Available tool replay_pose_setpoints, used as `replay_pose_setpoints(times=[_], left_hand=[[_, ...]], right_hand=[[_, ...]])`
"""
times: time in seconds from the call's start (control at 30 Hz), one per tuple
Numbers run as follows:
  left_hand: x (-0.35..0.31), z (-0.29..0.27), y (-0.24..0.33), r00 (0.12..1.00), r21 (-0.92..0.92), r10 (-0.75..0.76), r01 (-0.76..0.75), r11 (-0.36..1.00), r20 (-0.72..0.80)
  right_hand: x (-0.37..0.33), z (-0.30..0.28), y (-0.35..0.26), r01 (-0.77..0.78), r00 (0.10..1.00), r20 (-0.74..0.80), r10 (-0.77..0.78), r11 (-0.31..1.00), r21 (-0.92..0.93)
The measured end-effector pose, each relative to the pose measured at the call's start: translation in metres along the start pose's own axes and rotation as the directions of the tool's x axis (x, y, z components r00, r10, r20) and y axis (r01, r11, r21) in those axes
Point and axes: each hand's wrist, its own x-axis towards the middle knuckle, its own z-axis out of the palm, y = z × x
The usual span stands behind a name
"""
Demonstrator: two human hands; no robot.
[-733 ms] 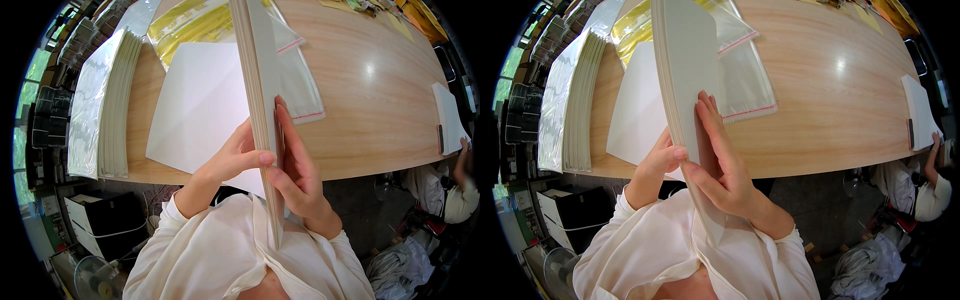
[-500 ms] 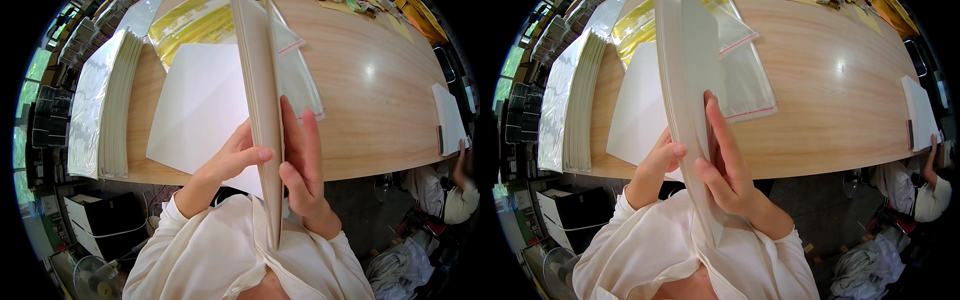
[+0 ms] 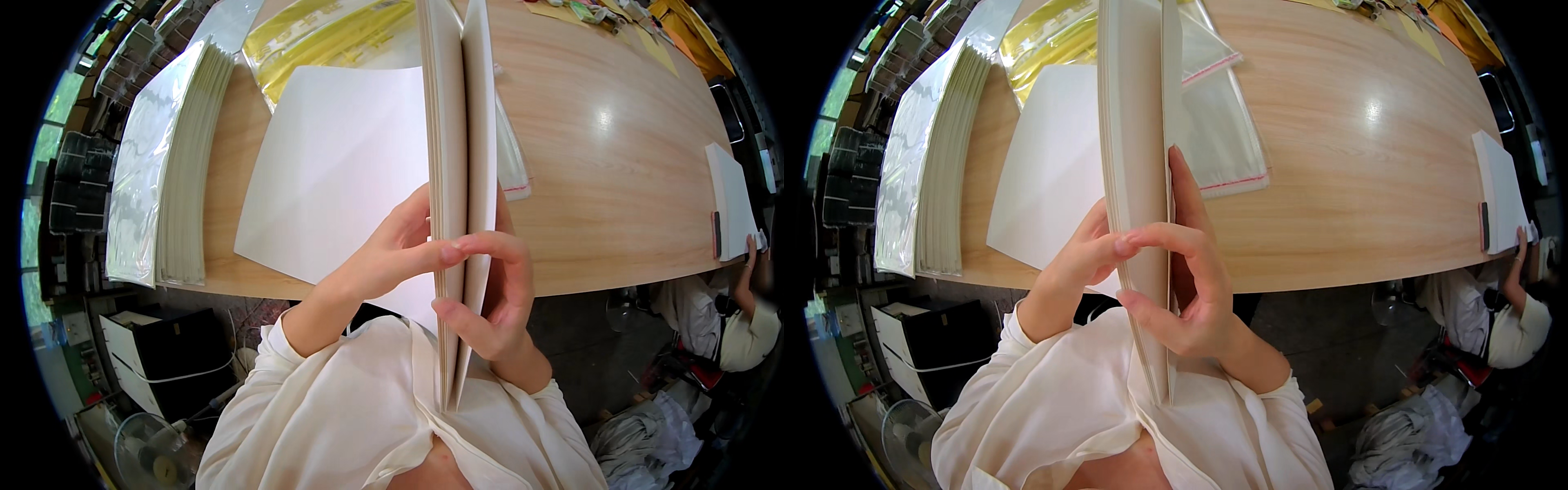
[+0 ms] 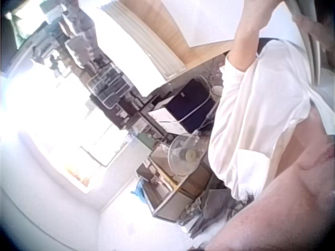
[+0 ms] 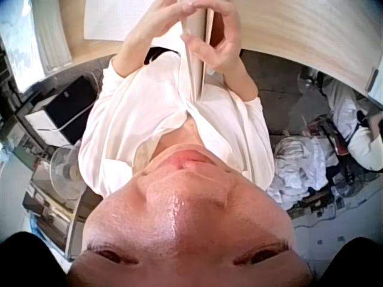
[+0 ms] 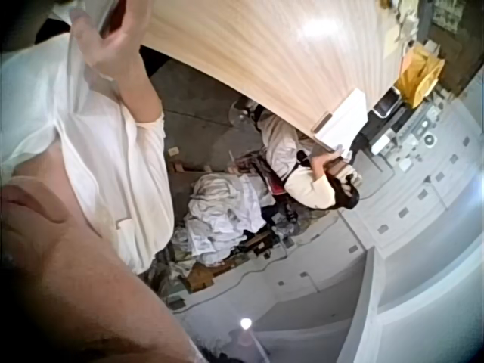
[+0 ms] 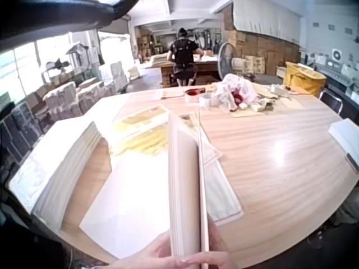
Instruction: The person repeatedly picks up stacks of white paper sheets, flips through them to inspect the edges, and places them into clear plastic bags. The person then seals the bags and places them on a pile of packaged items.
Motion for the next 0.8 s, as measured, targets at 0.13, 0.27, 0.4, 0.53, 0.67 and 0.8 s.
replay_pose_setpoints(times=[0.13, 0.27, 0.4, 0.53, 0.67, 0.8], left_hand=[[0.0002, 0.0005, 0.0005, 1.000, 0.008, 0.006, -0.006, 1.000, 0.007], [0.0022, 0.0026, 0.0034, 0.999, -0.002, 0.020, -0.020, 1.000, 0.039], [0.0030, 0.0027, 0.0055, 0.999, 0.008, 0.016, -0.016, 1.000, 0.052], [0.0010, 0.0042, 0.0067, 1.000, 0.004, 0.012, -0.013, 1.000, 0.029], [0.0001, 0.0049, 0.0070, 1.000, 0.009, 0.003, -0.003, 1.000, 0.004], [-0.0001, 0.0051, 0.0090, 1.000, 0.021, -0.021, 0.021, 1.000, 0.000]], right_hand=[[-0.0021, -0.0008, 0.0002, 0.007, 1.000, -0.009, -0.007, 1.000, -0.018], [-0.0037, -0.0017, 0.0000, 0.011, 1.000, -0.016, -0.011, 1.000, -0.027], [-0.0048, -0.0023, 0.0003, 0.014, 1.000, -0.020, -0.014, 1.000, -0.026], [-0.0064, -0.0023, 0.0000, 0.013, 1.000, -0.023, -0.014, 1.000, -0.022], [-0.0077, -0.0029, 0.0014, 0.013, 0.999, -0.030, -0.013, 1.000, -0.023], [-0.0082, -0.0029, 0.0020, 0.009, 0.999, -0.033, -0.010, 1.000, -0.016]])
